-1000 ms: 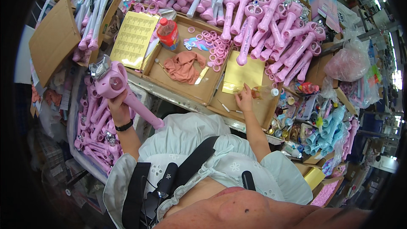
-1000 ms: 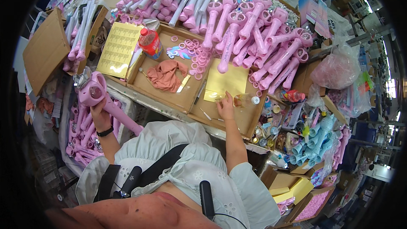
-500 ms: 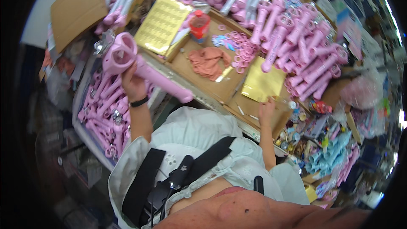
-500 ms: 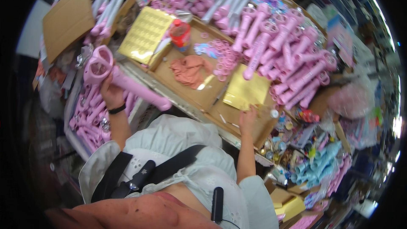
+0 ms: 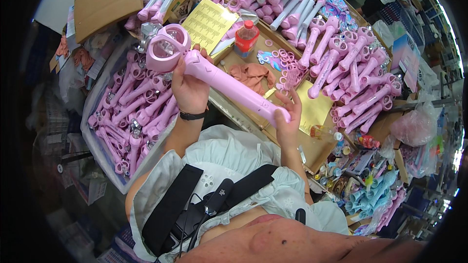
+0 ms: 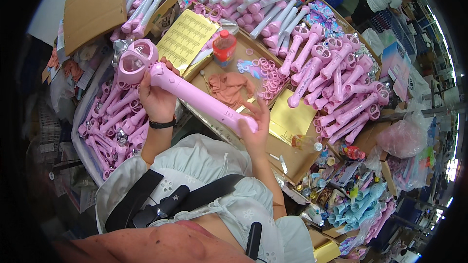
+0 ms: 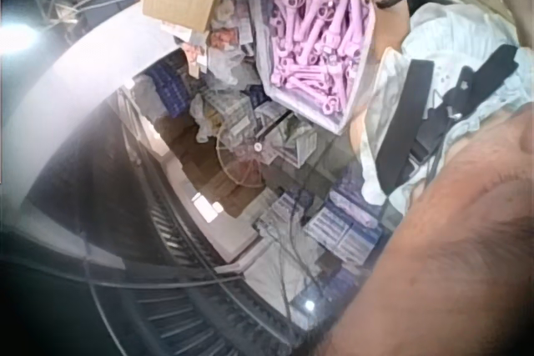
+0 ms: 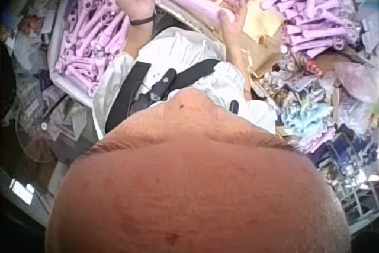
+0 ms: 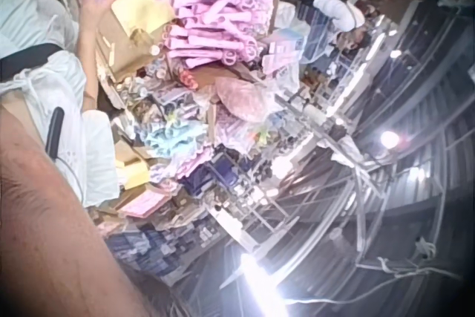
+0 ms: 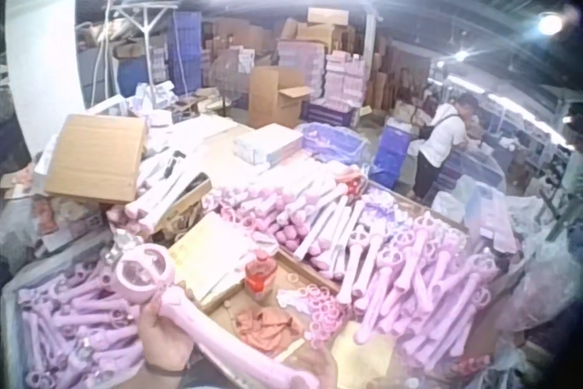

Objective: The person assembles pink plastic wands by inserting a small cylindrical piece into the handle and attaching a decorative top. The person handles multiple wands one at a time, picks up parts from the table, and places completed units aside.

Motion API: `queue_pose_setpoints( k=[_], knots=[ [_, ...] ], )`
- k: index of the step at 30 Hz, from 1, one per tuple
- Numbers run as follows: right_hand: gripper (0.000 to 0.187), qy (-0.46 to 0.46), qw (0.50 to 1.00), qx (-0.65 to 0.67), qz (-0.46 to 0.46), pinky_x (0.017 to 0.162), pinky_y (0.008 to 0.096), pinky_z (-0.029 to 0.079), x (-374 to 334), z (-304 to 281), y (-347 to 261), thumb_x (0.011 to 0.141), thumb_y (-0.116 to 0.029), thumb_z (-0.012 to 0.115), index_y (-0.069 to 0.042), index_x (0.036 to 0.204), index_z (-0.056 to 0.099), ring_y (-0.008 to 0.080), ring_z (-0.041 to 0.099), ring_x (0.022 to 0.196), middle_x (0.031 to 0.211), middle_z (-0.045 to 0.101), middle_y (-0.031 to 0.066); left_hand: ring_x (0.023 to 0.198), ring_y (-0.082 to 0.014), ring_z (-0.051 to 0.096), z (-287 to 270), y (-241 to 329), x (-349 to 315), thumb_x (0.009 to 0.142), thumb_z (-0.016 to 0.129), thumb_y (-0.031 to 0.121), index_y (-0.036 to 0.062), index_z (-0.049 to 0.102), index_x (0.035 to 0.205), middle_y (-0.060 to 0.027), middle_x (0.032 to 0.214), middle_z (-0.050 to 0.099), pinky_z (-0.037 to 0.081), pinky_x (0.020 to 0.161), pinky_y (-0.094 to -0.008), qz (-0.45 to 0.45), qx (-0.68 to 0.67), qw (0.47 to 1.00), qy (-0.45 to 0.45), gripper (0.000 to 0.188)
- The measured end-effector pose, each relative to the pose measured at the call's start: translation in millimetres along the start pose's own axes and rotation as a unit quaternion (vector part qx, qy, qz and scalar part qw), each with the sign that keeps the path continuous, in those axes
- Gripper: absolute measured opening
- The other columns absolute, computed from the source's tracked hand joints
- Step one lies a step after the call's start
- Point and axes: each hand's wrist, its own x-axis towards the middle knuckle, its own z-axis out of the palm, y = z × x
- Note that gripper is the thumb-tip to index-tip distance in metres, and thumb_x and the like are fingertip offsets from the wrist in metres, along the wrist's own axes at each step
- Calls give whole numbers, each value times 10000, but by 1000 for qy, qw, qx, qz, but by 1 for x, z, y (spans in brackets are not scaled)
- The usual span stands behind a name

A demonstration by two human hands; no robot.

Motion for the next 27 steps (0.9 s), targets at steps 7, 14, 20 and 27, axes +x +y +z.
queue_pose_setpoints(
  k=[7, 14, 20, 27],
  knots=[
    [655, 17, 996, -46, -70, 825, 317, 459, 4, 1, -34, 784, -139, 644, -30, 1325, 292, 189, 543, 926, 1122, 492, 132, 1173, -319, 462, 3, -20, -39, 846, 546, 143, 63, 338, 1305, -180, 1228, 486, 328, 1014, -467, -178, 41, 960, -211, 510],
    [206, 159, 811, -410, -386, 849, 344, 426, 3, -14, -89, 807, 7, 610, -33, 972, 494, 262, 517, 993, 1047, 505, 136, 1175, -325, 464, 1, -22, -43, 854, 553, 87, 33, 379, 1201, -182, 1225, 485, 350, 1004, -476, -253, 59, 947, -188, 392],
    [153, 52, 970, -169, -166, 700, 227, 435, -16, 21, -110, 824, 24, 581, -17, 951, 506, 119, 522, 782, 920, 541, 80, 1200, -326, 443, 2, -39, -48, 854, 576, 89, 46, 330, 1225, -202, 1225, 479, 351, 1009, -462, -201, 108, 944, -239, 447],
    [129, -126, 989, -75, 34, 572, 170, 354, -8, 34, -127, 782, 24, 623, -34, 873, 552, 28, 462, 647, 787, 541, -14, 1189, -302, 463, -2, -49, -46, 821, 587, -11, 50, 344, 1178, -186, 1218, 488, 376, 993, -415, -166, 172, 928, -286, 435]
  ],
)
